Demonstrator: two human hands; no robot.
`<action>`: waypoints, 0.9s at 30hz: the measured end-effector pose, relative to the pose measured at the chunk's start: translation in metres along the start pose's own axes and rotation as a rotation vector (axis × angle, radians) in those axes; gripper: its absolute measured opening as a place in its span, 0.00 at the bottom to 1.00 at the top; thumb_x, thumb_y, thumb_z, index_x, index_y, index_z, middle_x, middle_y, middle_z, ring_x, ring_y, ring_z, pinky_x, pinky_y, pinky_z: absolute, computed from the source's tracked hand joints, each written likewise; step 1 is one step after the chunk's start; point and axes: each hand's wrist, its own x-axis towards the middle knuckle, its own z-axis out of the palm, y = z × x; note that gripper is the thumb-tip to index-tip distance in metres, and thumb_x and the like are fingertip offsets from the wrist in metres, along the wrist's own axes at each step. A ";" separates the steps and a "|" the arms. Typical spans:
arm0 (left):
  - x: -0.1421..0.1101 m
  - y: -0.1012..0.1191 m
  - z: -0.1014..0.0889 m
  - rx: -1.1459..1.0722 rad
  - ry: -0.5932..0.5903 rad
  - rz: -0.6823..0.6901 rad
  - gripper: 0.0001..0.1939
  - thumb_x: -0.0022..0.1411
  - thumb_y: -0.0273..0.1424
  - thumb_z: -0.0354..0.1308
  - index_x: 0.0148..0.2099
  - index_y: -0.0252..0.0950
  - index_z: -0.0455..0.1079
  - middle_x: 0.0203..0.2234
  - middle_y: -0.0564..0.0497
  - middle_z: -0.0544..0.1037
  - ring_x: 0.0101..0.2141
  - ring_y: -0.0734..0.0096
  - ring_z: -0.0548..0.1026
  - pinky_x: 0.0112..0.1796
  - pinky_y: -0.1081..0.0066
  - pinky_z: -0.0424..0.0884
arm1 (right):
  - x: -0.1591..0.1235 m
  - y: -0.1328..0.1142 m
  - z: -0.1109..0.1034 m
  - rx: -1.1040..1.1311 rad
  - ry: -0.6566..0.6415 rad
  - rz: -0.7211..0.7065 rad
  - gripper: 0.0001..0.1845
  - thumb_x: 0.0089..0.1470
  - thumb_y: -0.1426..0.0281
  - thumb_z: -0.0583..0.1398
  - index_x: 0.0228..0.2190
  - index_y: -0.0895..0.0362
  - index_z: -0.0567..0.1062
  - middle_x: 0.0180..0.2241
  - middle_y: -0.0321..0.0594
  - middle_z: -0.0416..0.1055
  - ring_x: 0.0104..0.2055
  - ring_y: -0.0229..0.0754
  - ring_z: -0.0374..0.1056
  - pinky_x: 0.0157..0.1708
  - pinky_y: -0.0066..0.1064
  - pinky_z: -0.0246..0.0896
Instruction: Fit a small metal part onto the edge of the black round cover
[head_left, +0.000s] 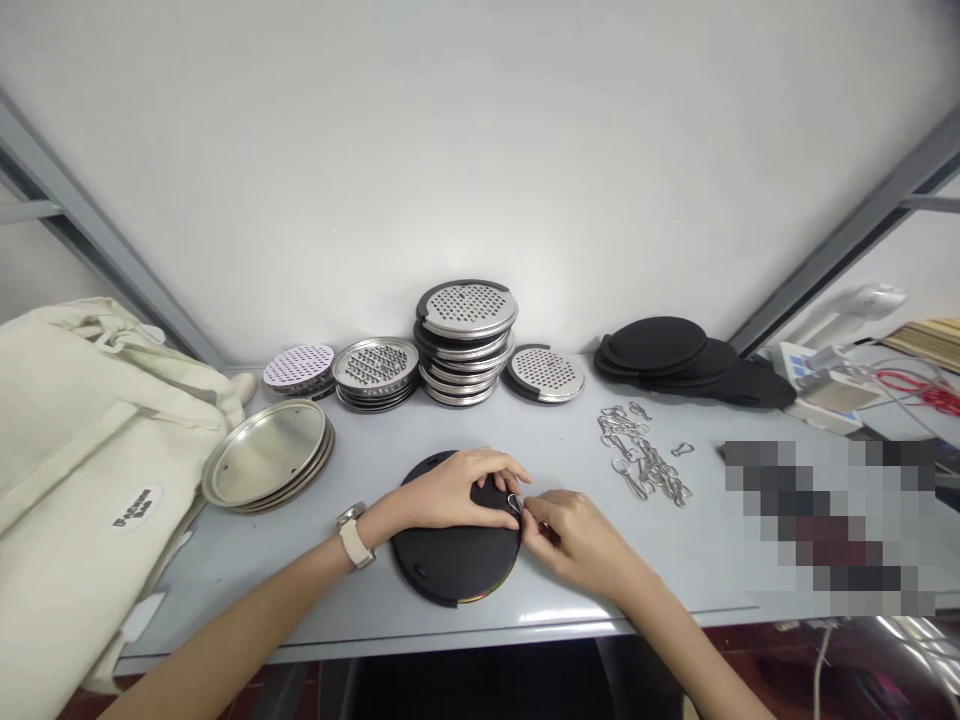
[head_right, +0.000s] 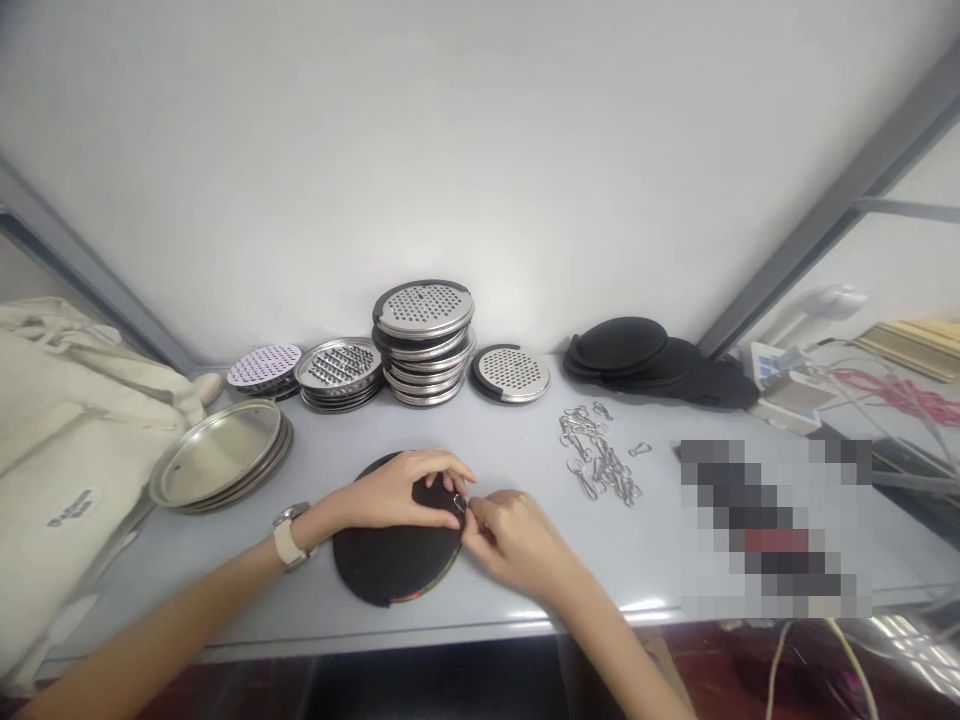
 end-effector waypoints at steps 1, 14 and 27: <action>0.000 0.000 0.000 0.004 0.010 0.002 0.22 0.52 0.30 0.66 0.51 0.37 0.68 0.38 0.50 0.76 0.40 0.71 0.72 0.45 0.71 0.67 | 0.000 0.000 0.000 -0.007 -0.001 0.002 0.15 0.59 0.72 0.49 0.20 0.56 0.61 0.18 0.33 0.60 0.21 0.35 0.54 0.26 0.28 0.45; 0.000 0.002 0.000 -0.008 0.000 -0.014 0.20 0.53 0.30 0.65 0.49 0.37 0.70 0.38 0.50 0.75 0.39 0.72 0.73 0.44 0.72 0.69 | 0.000 0.001 0.001 0.003 0.033 -0.020 0.16 0.58 0.73 0.51 0.19 0.56 0.63 0.17 0.33 0.61 0.20 0.34 0.54 0.25 0.28 0.45; 0.001 0.002 0.000 0.017 -0.006 -0.032 0.14 0.54 0.30 0.65 0.44 0.36 0.73 0.34 0.51 0.76 0.35 0.73 0.72 0.39 0.74 0.69 | 0.000 0.001 -0.001 0.016 0.024 -0.015 0.17 0.59 0.71 0.51 0.19 0.56 0.64 0.17 0.33 0.61 0.19 0.34 0.54 0.25 0.28 0.44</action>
